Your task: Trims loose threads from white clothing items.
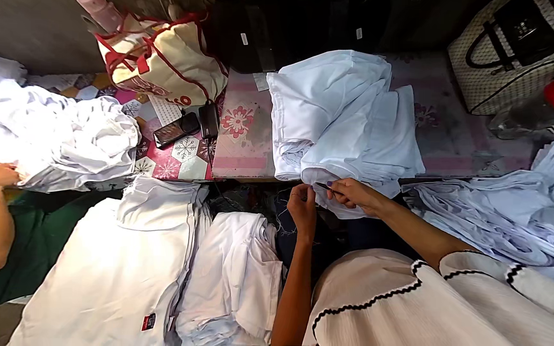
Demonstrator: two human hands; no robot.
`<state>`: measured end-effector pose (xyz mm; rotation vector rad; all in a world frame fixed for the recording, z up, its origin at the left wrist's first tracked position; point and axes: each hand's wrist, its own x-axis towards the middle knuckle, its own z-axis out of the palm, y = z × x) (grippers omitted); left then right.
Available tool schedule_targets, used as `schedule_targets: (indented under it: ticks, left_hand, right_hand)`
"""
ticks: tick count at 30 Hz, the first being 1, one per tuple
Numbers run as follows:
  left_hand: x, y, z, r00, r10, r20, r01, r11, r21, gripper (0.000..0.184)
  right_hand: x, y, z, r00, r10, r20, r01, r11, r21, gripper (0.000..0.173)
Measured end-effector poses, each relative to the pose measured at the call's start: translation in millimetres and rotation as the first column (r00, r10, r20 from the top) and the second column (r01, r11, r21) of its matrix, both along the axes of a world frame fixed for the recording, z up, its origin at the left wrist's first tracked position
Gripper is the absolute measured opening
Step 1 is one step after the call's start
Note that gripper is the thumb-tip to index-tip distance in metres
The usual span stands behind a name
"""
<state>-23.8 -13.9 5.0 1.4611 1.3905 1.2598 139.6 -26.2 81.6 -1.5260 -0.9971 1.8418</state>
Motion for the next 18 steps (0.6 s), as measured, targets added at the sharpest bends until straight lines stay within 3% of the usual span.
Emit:
schedule_targets:
  ticks: [3,6,11,18]
  left_hand:
    - [-7.2,-4.4,3.9,0.984,-0.047,0.171,0.058,0.996,-0.064,0.012]
    - [-7.9,-6.3,3.1,0.975,-0.038,0.217,0.047,0.998,-0.036,0.012]
    - [-8.6,-6.7,6.8,0.996,0.004,0.087,-0.010,0.998,0.069,0.010]
    - [-6.9,-10.5,5.4,0.996,-0.045,0.075,0.041,0.998,0.056,0.009]
  right_hand:
    - [-1.3,1.5,-3.7,0.998,0.034,-0.053,-0.038,0.997,-0.070,0.038]
    - [-4.5,3.3,-4.8,0.994,0.057,-0.098,-0.068,0.992,-0.103,0.039]
    - [-5.6,4.7,0.3,0.994,0.060,-0.092,-0.070,0.991,-0.110,0.041]
    - [-6.2,8.7,-5.8,0.981,0.000,-0.194,-0.024,0.993,-0.120,0.039]
